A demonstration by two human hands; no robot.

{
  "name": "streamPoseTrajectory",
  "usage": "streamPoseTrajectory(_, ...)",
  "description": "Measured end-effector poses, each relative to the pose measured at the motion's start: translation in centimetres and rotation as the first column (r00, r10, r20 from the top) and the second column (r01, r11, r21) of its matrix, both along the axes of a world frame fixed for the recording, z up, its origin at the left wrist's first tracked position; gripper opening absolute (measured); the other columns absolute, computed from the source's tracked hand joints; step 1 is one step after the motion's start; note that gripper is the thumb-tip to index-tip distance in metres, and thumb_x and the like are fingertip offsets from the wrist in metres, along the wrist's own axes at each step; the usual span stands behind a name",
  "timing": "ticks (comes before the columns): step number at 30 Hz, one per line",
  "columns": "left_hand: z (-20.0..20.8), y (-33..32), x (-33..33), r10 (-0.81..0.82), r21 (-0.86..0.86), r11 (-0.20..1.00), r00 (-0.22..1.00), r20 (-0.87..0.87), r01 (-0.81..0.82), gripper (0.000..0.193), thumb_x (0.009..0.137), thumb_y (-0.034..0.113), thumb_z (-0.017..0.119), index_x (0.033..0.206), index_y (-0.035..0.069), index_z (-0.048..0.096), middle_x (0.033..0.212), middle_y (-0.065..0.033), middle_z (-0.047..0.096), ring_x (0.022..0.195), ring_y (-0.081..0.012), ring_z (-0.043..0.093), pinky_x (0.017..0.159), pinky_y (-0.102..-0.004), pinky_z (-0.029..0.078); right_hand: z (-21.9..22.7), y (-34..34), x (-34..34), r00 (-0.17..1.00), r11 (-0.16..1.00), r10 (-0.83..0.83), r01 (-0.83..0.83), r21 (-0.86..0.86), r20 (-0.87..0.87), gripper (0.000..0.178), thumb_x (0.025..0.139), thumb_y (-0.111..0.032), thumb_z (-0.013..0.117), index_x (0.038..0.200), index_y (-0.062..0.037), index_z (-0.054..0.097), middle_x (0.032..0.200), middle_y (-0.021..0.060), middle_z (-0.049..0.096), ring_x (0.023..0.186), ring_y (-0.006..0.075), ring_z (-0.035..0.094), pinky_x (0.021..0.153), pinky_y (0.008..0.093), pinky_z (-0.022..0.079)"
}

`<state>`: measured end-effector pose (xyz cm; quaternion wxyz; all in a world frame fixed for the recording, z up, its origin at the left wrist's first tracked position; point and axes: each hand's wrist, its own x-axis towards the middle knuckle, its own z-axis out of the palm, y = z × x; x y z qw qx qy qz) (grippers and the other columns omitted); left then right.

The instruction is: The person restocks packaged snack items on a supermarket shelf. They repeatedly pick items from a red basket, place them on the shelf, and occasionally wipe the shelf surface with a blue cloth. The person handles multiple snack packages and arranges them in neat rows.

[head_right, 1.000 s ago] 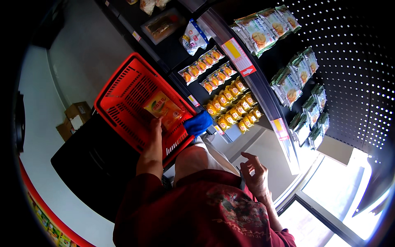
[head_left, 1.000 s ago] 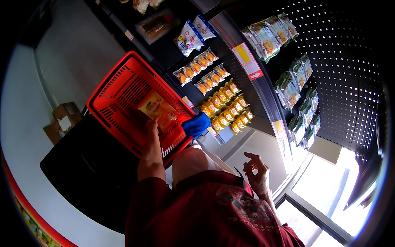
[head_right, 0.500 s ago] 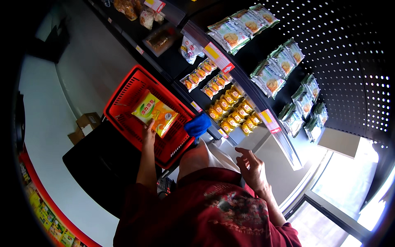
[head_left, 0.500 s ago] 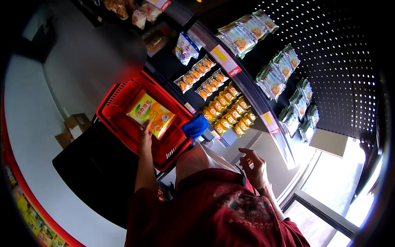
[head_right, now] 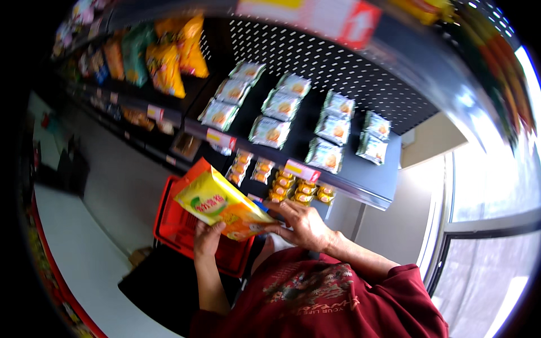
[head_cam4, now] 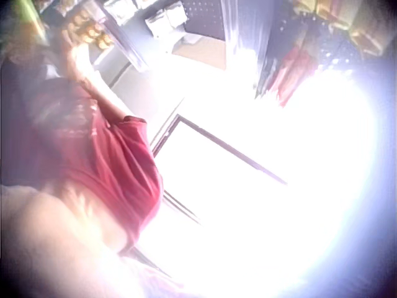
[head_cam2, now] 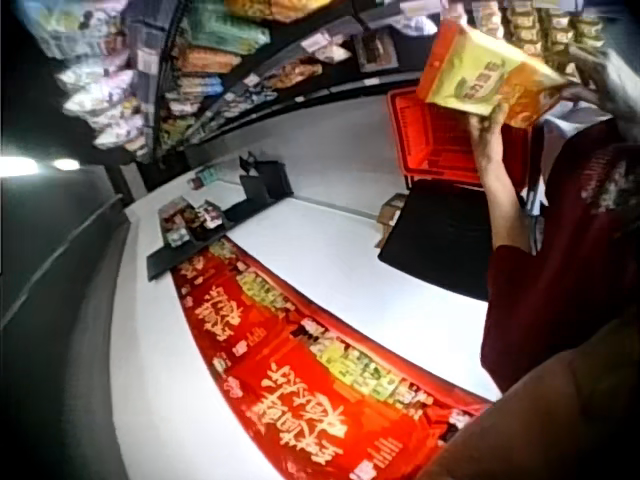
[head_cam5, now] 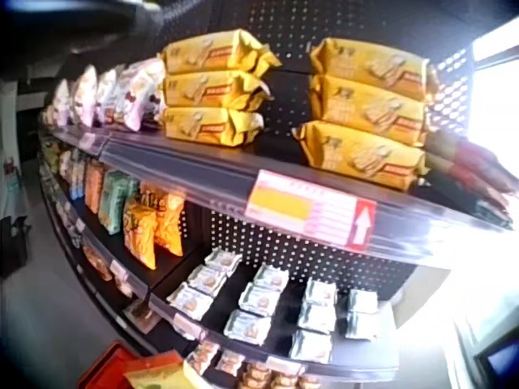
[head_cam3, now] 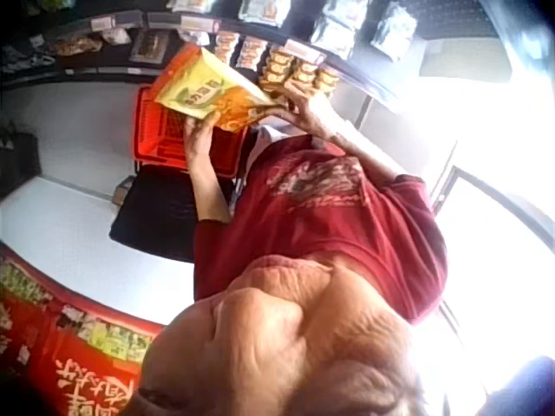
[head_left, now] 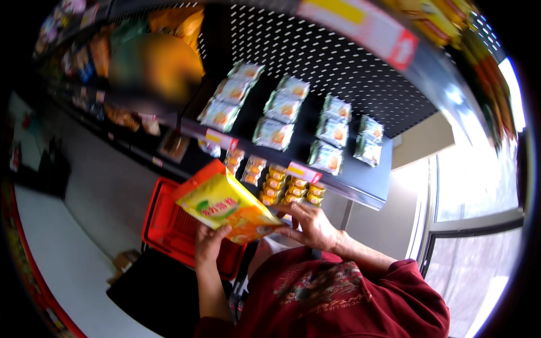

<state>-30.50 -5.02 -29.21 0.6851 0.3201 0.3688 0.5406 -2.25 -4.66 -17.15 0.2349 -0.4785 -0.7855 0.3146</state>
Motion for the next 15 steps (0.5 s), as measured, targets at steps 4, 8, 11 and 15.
streamPoseTrajectory(4,5.2,0.8,2.7,-0.046,0.091,0.994,0.989,-0.141,0.059,0.046,0.083,0.003,0.079,0.125,0.000,0.060,0.112,0.0016,0.066,0.087,-0.0029,0.054,0.082,-0.0203,0.042,1.1,-1.2,2.3,0.995,0.979,-0.061,0.074,0.191,-0.073,0.040,0.085,-0.022,0.081,0.115,-0.0031,0.063,0.087,0.0102,0.063,0.072,0.0267,0.066,0.063,0.0354,0.053)
streamPoseTrajectory(8,11.3,0.9,4.7,-0.060,0.221,0.970,0.982,-0.178,0.100,0.049,0.087,0.004,0.077,0.129,-0.005,0.055,0.118,-0.0070,0.066,0.107,-0.0123,0.061,0.097,-0.0283,0.046,3.8,-2.4,3.8,0.985,0.950,-0.083,0.124,0.287,-0.150,0.038,0.086,-0.018,0.081,0.115,-0.0008,0.062,0.086,0.0106,0.064,0.065,0.0215,0.065,0.059,0.0342,0.053)
streamPoseTrajectory(11,13.7,0.8,6.5,-0.002,0.333,0.940,0.979,-0.205,0.072,0.062,0.089,0.006,0.075,0.140,-0.005,0.043,0.132,-0.0130,0.058,0.117,-0.0170,0.058,0.104,-0.0324,0.044,6.4,-3.2,5.4,0.981,0.923,-0.109,0.161,0.350,-0.163,0.038,0.088,-0.020,0.077,0.116,0.0005,0.061,0.087,0.0122,0.062,0.073,0.0292,0.066,0.063,0.0385,0.054)
streamPoseTrajectory(15,17.2,0.3,9.3,0.189,0.611,0.791,0.932,-0.308,0.042,0.068,0.098,0.020,0.063,0.150,-0.007,0.028,0.143,-0.0202,0.047,0.130,-0.0263,0.049,0.111,-0.0420,0.036,9.7,-3.6,7.6,0.949,0.844,-0.092,0.235,0.483,-0.302,0.038,0.086,-0.017,0.079,0.115,0.0012,0.061,0.091,0.0114,0.066,0.071,0.0255,0.065,0.062,0.0349,0.053)
